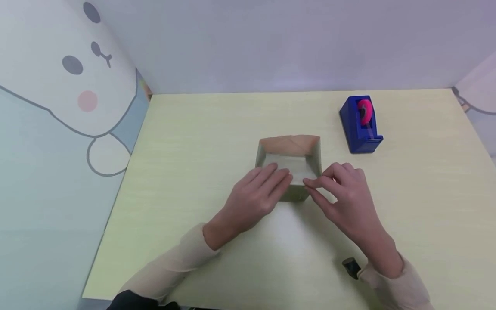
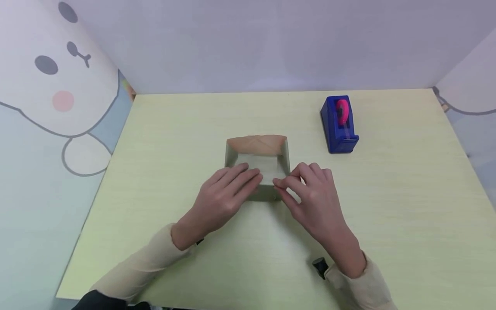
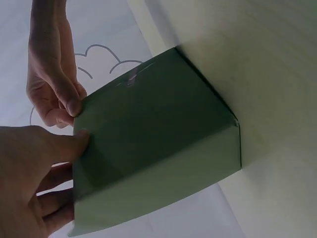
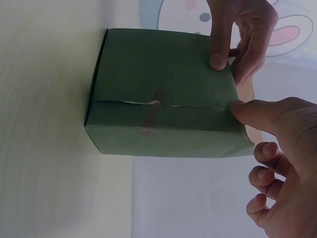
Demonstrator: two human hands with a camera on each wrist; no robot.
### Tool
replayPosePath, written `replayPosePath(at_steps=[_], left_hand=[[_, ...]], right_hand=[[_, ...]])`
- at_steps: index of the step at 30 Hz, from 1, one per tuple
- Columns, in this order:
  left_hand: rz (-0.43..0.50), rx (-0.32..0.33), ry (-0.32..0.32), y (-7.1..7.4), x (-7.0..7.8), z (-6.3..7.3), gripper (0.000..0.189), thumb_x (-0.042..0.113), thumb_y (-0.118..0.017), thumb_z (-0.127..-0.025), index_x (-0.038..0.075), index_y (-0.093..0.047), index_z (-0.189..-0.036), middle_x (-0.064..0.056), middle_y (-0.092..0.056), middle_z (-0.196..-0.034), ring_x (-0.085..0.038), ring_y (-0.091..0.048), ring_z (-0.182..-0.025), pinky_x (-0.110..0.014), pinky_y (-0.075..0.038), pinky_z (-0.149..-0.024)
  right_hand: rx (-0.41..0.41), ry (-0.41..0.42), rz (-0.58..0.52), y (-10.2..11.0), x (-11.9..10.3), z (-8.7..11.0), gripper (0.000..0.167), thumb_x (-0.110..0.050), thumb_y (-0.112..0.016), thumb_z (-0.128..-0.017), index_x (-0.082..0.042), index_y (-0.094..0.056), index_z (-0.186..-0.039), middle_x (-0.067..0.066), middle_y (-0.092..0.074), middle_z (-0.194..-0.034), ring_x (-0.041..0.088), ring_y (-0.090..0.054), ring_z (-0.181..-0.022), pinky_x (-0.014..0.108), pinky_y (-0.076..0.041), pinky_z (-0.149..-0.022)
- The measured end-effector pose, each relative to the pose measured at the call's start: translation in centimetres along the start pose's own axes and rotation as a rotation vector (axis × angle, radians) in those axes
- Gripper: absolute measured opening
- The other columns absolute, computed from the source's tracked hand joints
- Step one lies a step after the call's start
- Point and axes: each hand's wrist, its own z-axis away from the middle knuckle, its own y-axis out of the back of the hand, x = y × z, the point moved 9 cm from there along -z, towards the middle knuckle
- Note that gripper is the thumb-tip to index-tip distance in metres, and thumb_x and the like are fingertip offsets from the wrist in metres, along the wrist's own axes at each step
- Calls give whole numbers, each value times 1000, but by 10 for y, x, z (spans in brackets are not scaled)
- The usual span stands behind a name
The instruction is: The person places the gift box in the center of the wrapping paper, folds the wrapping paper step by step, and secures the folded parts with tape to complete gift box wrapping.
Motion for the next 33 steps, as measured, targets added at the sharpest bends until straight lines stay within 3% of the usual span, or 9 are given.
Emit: replayPosePath(at_steps=[3,5,7,10,16,20,25,29,33], left_hand=[[19,-57,32,-4,0,-5,23,7,-67,-99,9,-79,-119,-2,-78,-115,-22,-75,-109,-30,-61,-92],[16,-75,42,-4,0,-9,22,6,-66,-99,9,-79,-116,-3,-77,-114,-23,-75,-110,-31,-60,-95],[28,-97,56,-5,0,-12,21,5,-65,-99,9,-78,-113,-4,-76,-114,-24,-74,-113,-32,-59,-99],[72,-139,84,-7,-1,-14,19,4,-64,-97,9,-77,-110,-9,-76,-120,-28,-73,-119,-35,-57,-103],[102,-226,124,-13,0,-14,17,5,-62,-97,10,-72,-110,-14,-73,-131,-33,-70,-125,-40,-58,-103],[103,-241,138,-15,3,-15,15,4,-63,-97,11,-71,-109,-14,-73,-130,-34,-70,-124,-41,-58,-102],[94,-235,151,-16,4,-17,13,3,-61,-97,12,-69,-105,-14,-73,-128,-34,-70,-123,-41,-58,-102],[102,-245,163,-17,4,-18,14,3,-60,-98,12,-67,-106,-14,-72,-129,-34,-69,-124,-41,-58,-103],[137,-283,168,-20,4,-17,14,5,-59,-98,12,-65,-108,-14,-69,-133,-36,-68,-126,-42,-57,-104]], right_hand=[[39,18,-2,7,2,2,25,-4,-91,-69,-15,-82,-90,1,-55,-79,21,-44,-72,28,-22,-72],[71,23,-7,12,3,4,8,-17,-87,-82,-14,-81,-86,1,-55,-78,21,-43,-71,27,-21,-73],[104,19,-14,16,4,5,23,-32,-76,-95,-13,-80,-84,1,-56,-78,21,-43,-71,26,-20,-73],[103,-4,-28,15,3,3,45,-47,-58,-105,-11,-80,-90,1,-58,-80,21,-46,-74,26,-22,-74],[-76,-61,123,-14,-2,-5,32,-26,-62,-102,-14,-72,-130,10,-54,-87,25,-47,-76,35,-29,-68],[-166,-166,240,-27,2,-5,37,-25,-59,-104,-19,-66,-139,11,-49,-88,27,-45,-76,38,-30,-65],[-193,-282,289,-29,9,-3,39,-27,-52,-108,-22,-61,-146,13,-49,-92,29,-47,-78,38,-30,-64],[-205,-310,281,-32,10,-3,40,-27,-50,-109,-20,-59,-148,14,-49,-93,29,-47,-79,38,-31,-63],[-93,-303,160,-26,9,0,35,-17,-58,-105,-14,-65,-139,16,-53,-99,27,-50,-81,35,-35,-67]])
